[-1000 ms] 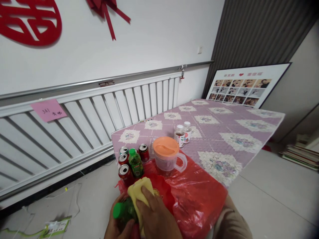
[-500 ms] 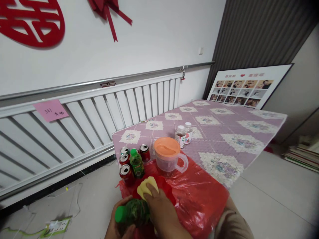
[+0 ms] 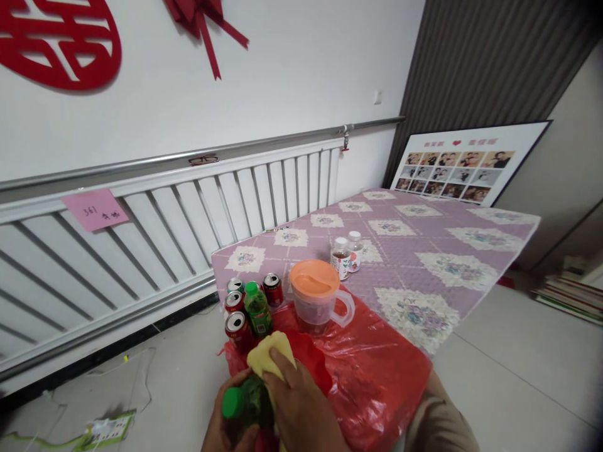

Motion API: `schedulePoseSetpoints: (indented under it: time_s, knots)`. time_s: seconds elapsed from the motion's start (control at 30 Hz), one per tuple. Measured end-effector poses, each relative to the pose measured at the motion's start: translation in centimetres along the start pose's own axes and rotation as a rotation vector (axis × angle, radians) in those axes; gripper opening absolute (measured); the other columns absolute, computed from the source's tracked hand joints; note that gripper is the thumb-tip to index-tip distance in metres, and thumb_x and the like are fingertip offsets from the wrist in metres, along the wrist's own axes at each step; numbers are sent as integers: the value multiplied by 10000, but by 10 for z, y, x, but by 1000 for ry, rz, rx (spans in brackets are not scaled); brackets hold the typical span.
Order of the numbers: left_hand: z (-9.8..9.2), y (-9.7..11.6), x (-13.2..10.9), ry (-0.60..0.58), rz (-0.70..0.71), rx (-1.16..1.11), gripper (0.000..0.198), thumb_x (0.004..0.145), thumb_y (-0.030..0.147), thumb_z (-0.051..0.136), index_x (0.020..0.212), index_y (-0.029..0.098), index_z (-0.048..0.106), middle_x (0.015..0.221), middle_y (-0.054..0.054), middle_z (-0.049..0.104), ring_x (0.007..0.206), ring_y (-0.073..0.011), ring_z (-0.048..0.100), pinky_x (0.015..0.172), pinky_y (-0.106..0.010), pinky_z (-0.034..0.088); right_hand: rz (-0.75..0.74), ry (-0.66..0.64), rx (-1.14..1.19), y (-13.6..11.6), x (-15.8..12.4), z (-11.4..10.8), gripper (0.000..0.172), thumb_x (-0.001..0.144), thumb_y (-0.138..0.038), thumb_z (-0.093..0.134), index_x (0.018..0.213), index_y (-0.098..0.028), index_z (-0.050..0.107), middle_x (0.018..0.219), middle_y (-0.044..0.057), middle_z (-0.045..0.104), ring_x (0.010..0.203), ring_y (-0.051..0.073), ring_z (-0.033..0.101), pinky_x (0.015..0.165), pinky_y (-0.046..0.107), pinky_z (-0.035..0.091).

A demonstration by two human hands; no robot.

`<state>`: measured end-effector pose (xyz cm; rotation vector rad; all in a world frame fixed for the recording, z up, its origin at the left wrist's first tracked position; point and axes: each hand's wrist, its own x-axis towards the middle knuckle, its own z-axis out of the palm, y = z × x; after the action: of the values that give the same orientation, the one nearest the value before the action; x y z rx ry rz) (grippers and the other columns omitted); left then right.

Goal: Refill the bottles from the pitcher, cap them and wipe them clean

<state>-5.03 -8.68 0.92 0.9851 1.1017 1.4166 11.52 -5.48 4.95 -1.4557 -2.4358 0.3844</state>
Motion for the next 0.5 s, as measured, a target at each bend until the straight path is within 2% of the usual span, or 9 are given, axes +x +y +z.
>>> schedulePoseSetpoints:
  time_s: [0.07,0.13,0.2,0.3,0.37,0.5]
  knots:
    - [0,-1,-1,22,-40,9,717,619,479,868,1237,245,588,1189,-124,697,1138,-372,637,970,-459,526,-83,80,5,-9,-3,3,499,883,-143,559,1335,-354,581,1522,7,469,1264,316,546,1008,442,499]
    - [-2,-1,-2,53,-72,48,718,610,442,882,1240,263,588,1169,-107,714,1139,-363,643,982,-450,524,-96,157,1,-16,-5,6,452,910,-205,559,1313,-409,584,1522,-33,465,1233,337,560,949,452,530]
    - [-5,1,0,57,-69,65,699,627,420,876,1244,270,584,1167,-100,719,1131,-351,651,975,-434,531,-77,176,7,-19,-4,8,424,912,-223,562,1287,-414,600,1516,-44,472,1223,348,562,946,475,528]
    - [-14,6,6,-58,-42,60,618,670,402,851,1216,255,603,1189,-114,712,1119,-347,658,946,-423,549,-1,90,55,-10,3,7,456,892,-151,545,1299,-347,609,1520,1,471,1257,320,547,1031,490,475]
    - [-17,9,8,-127,-38,88,599,665,384,855,1197,238,623,1181,-122,709,1105,-349,659,954,-433,546,103,1,59,2,7,7,502,869,-70,509,1298,-303,622,1520,28,471,1275,292,543,1034,447,483]
    - [-12,12,5,-25,14,126,634,654,464,847,1201,230,628,1240,-128,664,1145,-358,624,975,-437,530,314,-168,-35,26,6,16,633,813,24,443,1340,-289,599,1531,41,453,1207,293,602,897,399,570]
